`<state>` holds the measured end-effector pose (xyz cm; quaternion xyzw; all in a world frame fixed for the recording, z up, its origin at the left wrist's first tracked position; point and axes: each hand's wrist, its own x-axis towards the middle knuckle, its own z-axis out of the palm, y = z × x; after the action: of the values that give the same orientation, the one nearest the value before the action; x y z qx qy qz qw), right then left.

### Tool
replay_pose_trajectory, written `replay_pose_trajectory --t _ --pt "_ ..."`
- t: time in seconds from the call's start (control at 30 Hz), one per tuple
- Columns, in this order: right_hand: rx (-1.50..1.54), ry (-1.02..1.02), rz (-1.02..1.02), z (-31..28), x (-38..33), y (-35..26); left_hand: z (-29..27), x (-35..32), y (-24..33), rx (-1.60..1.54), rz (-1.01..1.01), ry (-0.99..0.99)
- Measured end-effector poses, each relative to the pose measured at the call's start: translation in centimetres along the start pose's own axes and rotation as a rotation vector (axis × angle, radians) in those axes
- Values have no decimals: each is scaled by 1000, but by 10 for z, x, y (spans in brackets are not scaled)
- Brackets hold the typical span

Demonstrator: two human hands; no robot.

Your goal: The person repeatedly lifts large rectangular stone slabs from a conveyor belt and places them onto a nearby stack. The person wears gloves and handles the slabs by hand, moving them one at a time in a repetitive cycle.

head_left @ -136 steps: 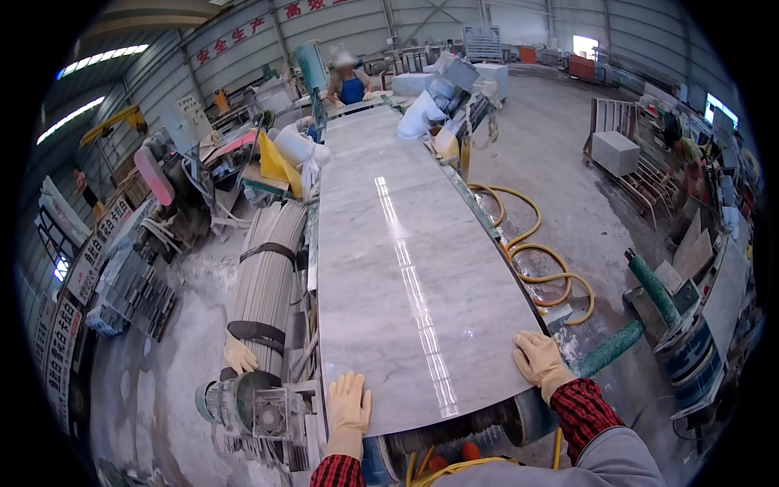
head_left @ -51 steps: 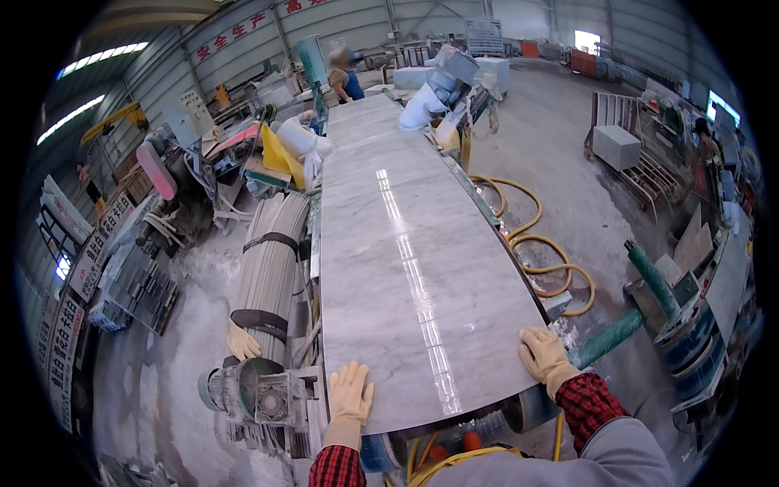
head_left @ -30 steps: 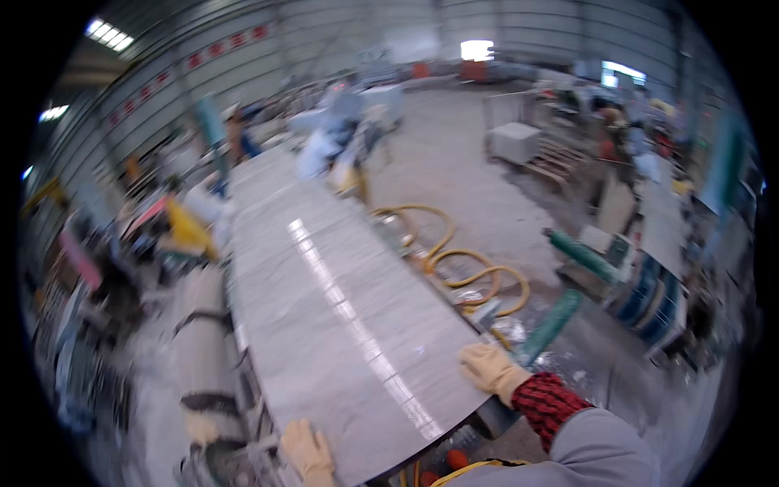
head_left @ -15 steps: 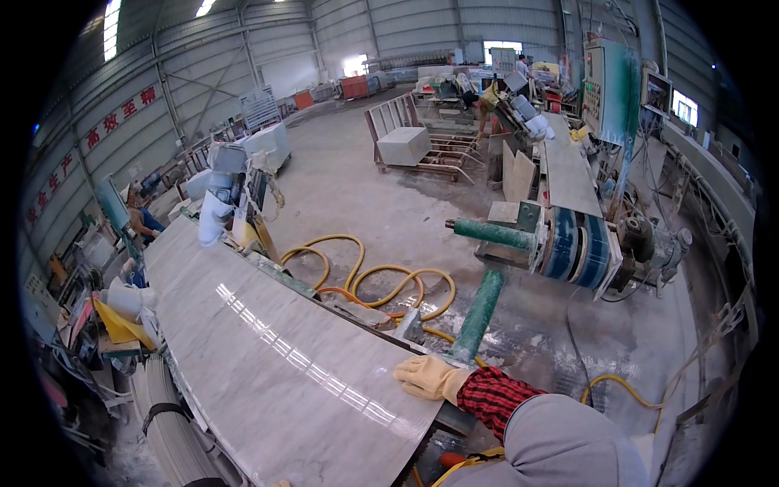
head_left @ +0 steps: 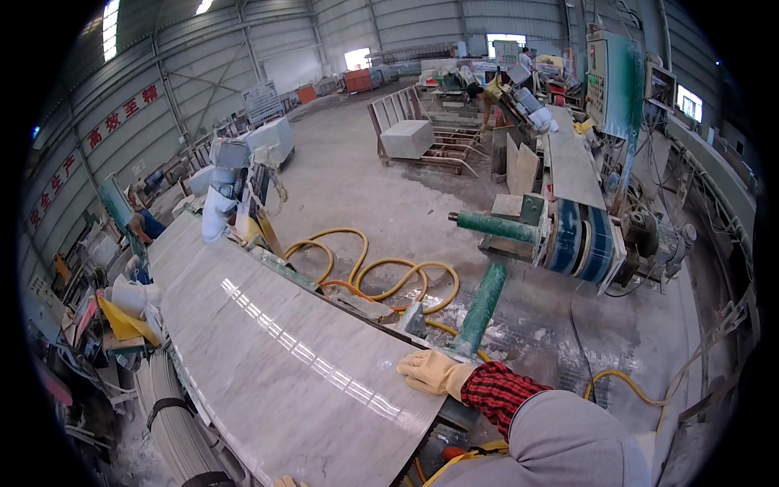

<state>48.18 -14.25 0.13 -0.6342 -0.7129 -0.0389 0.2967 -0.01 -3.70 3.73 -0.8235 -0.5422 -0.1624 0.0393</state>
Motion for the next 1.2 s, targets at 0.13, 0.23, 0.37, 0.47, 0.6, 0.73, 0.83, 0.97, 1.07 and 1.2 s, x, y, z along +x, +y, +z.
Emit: replay_pose_trajectory --t 0.13,0.23,0.37,0.47,0.6,0.73,0.83,0.97,1.07,1.2 --pt "-1 2 3 2 0 0 -2 -1 -1 36 35 33" --pt "0 6 7 3 0 0 -10 1 5 33 52 33" --pt "14 88 0 1 1 -4 -12 3 7 22 52 20" --pt "16 103 -20 0 1 -5 -1 -2 0 29 50 46" --pt "9 115 -36 3 -1 -3 12 -4 -9 0 53 79" --pt "6 95 -35 -2 -1 -6 16 -7 -11 -19 26 83" --pt "5 85 -34 -3 -2 -6 12 -8 -7 -10 2 57" --pt "-16 102 -53 0 -4 -5 12 -10 -7 8 -8 33" --pt "-15 86 -29 -2 -6 -6 15 -11 -9 10 -23 11" --pt "7 86 -34 -1 -7 -5 12 -10 -9 5 -36 -27"
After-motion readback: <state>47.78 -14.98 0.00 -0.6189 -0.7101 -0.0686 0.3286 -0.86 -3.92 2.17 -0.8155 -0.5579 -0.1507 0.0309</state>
